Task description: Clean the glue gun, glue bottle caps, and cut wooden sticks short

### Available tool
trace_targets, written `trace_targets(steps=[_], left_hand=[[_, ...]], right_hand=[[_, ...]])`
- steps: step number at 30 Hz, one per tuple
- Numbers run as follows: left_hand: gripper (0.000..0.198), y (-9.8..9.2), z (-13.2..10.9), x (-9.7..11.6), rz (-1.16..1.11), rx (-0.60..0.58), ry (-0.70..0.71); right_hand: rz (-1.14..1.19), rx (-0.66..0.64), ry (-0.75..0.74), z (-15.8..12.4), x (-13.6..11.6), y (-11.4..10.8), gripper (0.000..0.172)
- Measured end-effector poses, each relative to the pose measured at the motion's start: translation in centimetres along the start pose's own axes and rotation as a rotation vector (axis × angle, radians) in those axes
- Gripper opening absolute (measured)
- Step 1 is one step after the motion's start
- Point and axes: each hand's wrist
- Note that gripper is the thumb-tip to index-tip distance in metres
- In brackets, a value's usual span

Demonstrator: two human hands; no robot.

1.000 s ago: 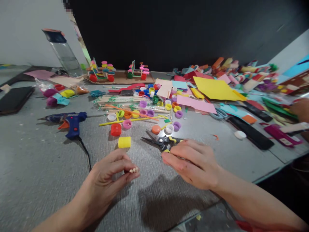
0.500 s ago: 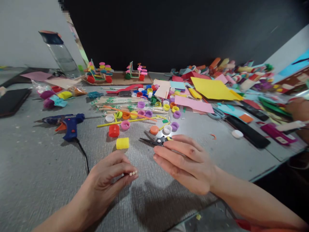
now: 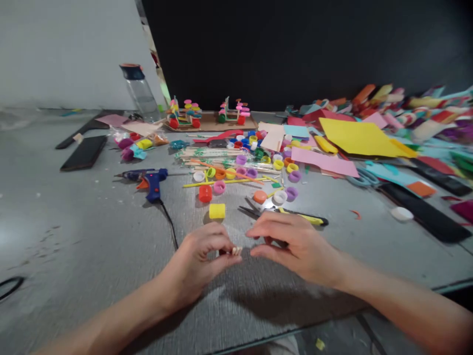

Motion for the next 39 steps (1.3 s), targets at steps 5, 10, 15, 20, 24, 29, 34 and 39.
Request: trace_targets(steps=[5, 10, 15, 20, 24, 29, 34, 39], left_hand=[[0.026, -0.1, 0.1, 0.9, 0.012, -0.041, -0.061], [0.028, -0.2, 0.1, 0.7, 0.029, -0.065, -0.106], [0.018, -0.1, 0.0, -0.5, 0.126, -0.046, -0.036], [0.022, 0.0, -0.1, -1.1, 0.212, -0.070, 0.062], [0.025, 0.0, 0.1, -0.8, 0.226, -0.060, 0.092], [0.025, 0.0, 0.2, -1.0, 0.192, -0.054, 0.056], [0.018, 0.3, -0.1, -1.6, 0.157, -0.047, 0.040], [0.021, 0.4, -0.2, -1.7, 0.183, -0.057, 0.054]], right_hand=[[0.155, -0.054, 0.154, 1.6, -2.0, 1.5, 0.005], [0.139, -0.034, 0.121, 2.0, -1.8, 2.7, 0.012], [-0.066, -0.035, -0.153, 0.8, -0.5, 3.3, 0.016], [-0.089, -0.053, -0.181, 0.5, 0.1, 3.8, 0.019], [0.044, -0.078, -0.013, 0.8, 0.3, 3.7, 0.009], [0.044, -0.122, 0.015, 0.5, 0.5, 3.6, 0.007], [0.012, -0.093, 0.037, 0.4, 0.2, 3.7, 0.012], [0.021, -0.083, 0.128, 0.8, -0.3, 3.8, 0.014]])
Point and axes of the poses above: each hand's wrist, its own z-axis towards the middle knuckle, its own y-axis out of the palm, x = y × z, and after that the axes turned 14 degrees about x, right-handed
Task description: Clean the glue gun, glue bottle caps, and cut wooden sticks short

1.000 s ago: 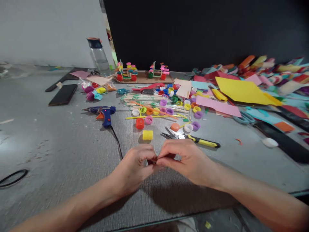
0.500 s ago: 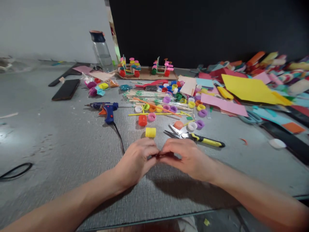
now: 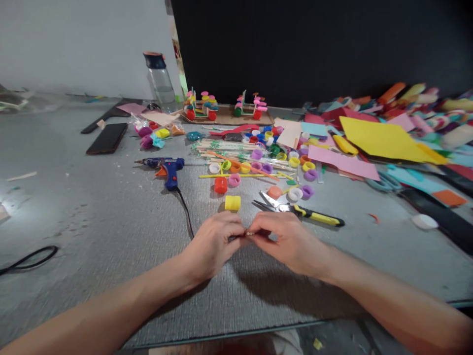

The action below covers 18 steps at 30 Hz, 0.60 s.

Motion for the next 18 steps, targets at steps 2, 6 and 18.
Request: trace_targets(steps=[2, 6, 18], left_hand=[[0.022, -0.07, 0.13, 0.13, 0.023, -0.011, 0.010], [0.021, -0.13, 0.37, 0.38, 0.053, -0.011, 0.019], [0.024, -0.35, 0.19, 0.67, 0.136, -0.052, 0.044]], right_hand=[[-0.009, -0.015, 0.022, 0.09, -0.15, 0.07, 0.015], [-0.002, -0.020, 0.064, 0.02, -0.14, 0.24, 0.012], [-0.025, -0.032, 0.127, -0.05, -0.47, 0.21, 0.016]])
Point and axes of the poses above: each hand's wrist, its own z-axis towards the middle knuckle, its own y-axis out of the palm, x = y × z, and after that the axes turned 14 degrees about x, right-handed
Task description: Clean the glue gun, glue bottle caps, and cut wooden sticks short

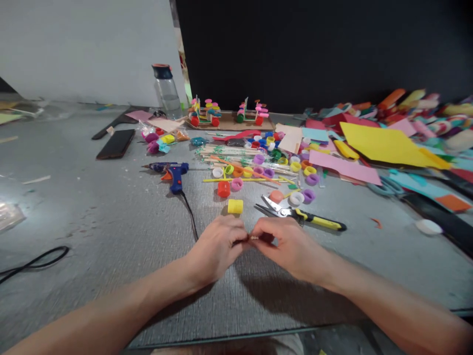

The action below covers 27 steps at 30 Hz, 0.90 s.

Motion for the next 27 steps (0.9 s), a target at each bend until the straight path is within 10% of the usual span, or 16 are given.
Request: trace_targets(steps=[9, 18, 27], left_hand=[[0.021, 0.0, 0.0, 0.0, -0.005, 0.010, 0.026], [0.021, -1.7, 1.1, 0.0, -0.154, 0.316, -0.116], [0.015, -1.0, 0.7, 1.3, -0.359, 0.080, -0.277]], right_hand=[[0.022, -0.034, 0.053, -0.2, -0.2, -0.4, 0.015], [0.405, -0.124, 0.513, 1.5, 1.2, -2.0, 0.022], [0.539, -0.083, 0.541, 1.4, 0.7, -1.8, 0.024]])
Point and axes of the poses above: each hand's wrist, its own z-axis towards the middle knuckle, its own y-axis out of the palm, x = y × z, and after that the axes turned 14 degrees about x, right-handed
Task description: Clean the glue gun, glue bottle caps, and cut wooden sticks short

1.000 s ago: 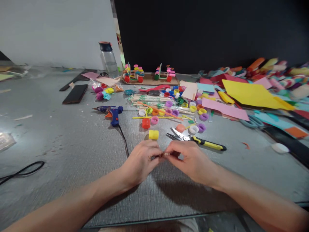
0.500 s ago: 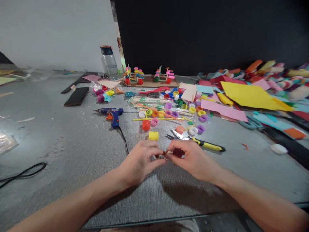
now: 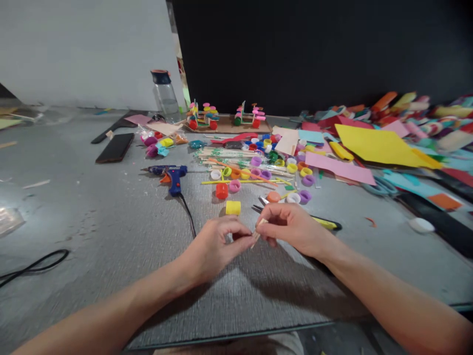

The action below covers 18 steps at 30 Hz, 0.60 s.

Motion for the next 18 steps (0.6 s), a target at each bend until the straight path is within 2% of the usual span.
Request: trace_targets(steps=[4, 12, 15, 18], left_hand=[[0.011, 0.0, 0.0, 0.0, -0.050, -0.011, -0.076], [0.015, 0.1, -0.2, 0.1, 0.010, -0.011, -0.041], [0.016, -0.2, -0.3, 0.1, 0.105, -0.017, 0.035], [0.018, -0.8, -0.1, 0.1, 0.303, -0.017, 0.175]], right_hand=[[-0.013, 0.037, -0.043, -0.4, 0.0, 0.4, 0.016], [0.005, -0.029, -0.011, -0.4, 0.0, 0.6, 0.014], [-0.060, -0.071, -0.031, -0.2, -0.1, 0.0, 0.015], [-0.246, 0.062, -0.214, -0.1, -0.8, -2.0, 0.018]])
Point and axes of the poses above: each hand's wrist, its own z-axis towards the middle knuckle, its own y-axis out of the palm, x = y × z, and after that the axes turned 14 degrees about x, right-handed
